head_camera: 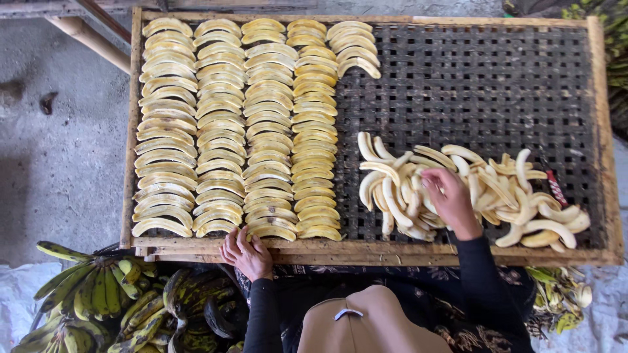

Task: The person organizes peeled banana halves by hand, picking them from a pile and laying them in neat, parallel rows on a large wooden tray.

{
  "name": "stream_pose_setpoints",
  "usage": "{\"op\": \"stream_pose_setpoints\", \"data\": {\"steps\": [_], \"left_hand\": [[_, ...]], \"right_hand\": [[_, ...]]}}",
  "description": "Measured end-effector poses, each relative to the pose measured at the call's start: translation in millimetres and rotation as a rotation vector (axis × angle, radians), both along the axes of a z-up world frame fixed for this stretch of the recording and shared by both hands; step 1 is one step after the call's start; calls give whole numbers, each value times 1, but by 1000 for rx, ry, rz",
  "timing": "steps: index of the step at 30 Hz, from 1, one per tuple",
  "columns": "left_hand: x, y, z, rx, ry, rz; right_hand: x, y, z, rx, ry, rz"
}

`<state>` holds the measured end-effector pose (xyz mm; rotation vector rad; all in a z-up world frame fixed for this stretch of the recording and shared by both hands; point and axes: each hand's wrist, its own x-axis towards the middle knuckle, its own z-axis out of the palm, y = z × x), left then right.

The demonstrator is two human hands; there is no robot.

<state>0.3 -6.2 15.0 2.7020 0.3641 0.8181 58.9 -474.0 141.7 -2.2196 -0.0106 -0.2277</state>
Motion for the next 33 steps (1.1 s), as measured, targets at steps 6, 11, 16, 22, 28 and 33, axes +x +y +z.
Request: {"op": "stream_pose_setpoints", "data": {"steps": [6, 11, 16, 22, 28, 33], "left_hand": [[-5, 0, 4, -28, -30, -52], [-13, 6, 4, -156, -68, -141], [-30, -7, 10, -132, -102, -45], [-9, -88, 26, -288, -159, -387], [54, -213, 27, -289, 216, -720], [111, -254, -15, -351, 449, -596]], "right_hand": [[-119, -28, -47, 130, -118, -398], [-184, -39, -94, 362, -265, -510], [-222, -45, -116, 346, -380, -587], [-236, -42, -117, 158, -431, -705], [-229, -34, -108, -64, -474, -664], [-231, -19, -105, -72, -451, -604]]}}
